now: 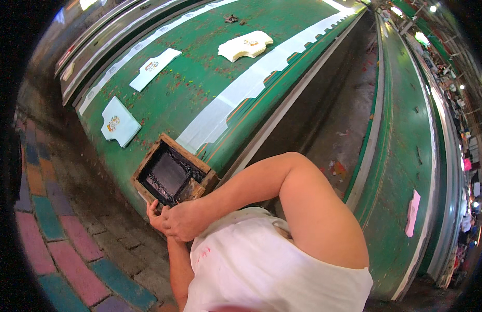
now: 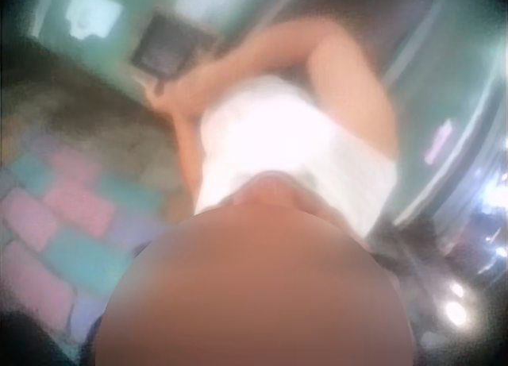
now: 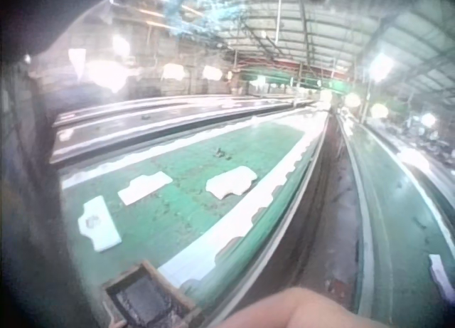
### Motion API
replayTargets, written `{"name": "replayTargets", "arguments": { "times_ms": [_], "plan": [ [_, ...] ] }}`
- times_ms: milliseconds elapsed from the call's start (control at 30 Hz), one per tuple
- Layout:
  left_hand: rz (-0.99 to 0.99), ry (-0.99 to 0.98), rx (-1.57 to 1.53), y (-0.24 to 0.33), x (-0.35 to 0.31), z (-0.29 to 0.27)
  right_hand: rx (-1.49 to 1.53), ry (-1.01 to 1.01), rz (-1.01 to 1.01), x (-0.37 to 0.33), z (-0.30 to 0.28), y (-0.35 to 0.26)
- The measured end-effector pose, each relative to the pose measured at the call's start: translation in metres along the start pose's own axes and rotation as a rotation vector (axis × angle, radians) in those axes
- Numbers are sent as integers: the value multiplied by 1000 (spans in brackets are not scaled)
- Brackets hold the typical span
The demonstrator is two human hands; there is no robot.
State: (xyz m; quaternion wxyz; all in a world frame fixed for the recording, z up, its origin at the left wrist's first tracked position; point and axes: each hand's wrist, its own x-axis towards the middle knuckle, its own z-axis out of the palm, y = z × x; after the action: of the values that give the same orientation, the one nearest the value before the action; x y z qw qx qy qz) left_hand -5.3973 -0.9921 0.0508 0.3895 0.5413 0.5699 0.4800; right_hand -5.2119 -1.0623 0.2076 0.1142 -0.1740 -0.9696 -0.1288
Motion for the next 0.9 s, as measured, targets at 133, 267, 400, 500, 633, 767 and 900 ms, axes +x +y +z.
{"name": "replayTargets", "arguments": {
  "times_ms": [133,267,400,500,633,767,900],
  "plan": [
    [-108,-28,-95,1,3,1,-45,-69,-50,33,-4,-16],
    [-37,-26,15,6,1,2,-17,-101,-131,58,-11,-31],
    [35,-25,-48,9,-2,3,4,-197,-132,76,-18,-44],
    [44,-43,-75,10,-4,5,-49,-220,-147,86,-20,-51],
    [43,-37,-101,3,-4,5,-39,-4,-76,92,-13,-52],
    [-144,-51,-251,0,5,6,114,86,125,48,-10,-25],
    [-39,-7,-274,17,-9,5,295,-115,302,-24,-19,12]
  ]
}}
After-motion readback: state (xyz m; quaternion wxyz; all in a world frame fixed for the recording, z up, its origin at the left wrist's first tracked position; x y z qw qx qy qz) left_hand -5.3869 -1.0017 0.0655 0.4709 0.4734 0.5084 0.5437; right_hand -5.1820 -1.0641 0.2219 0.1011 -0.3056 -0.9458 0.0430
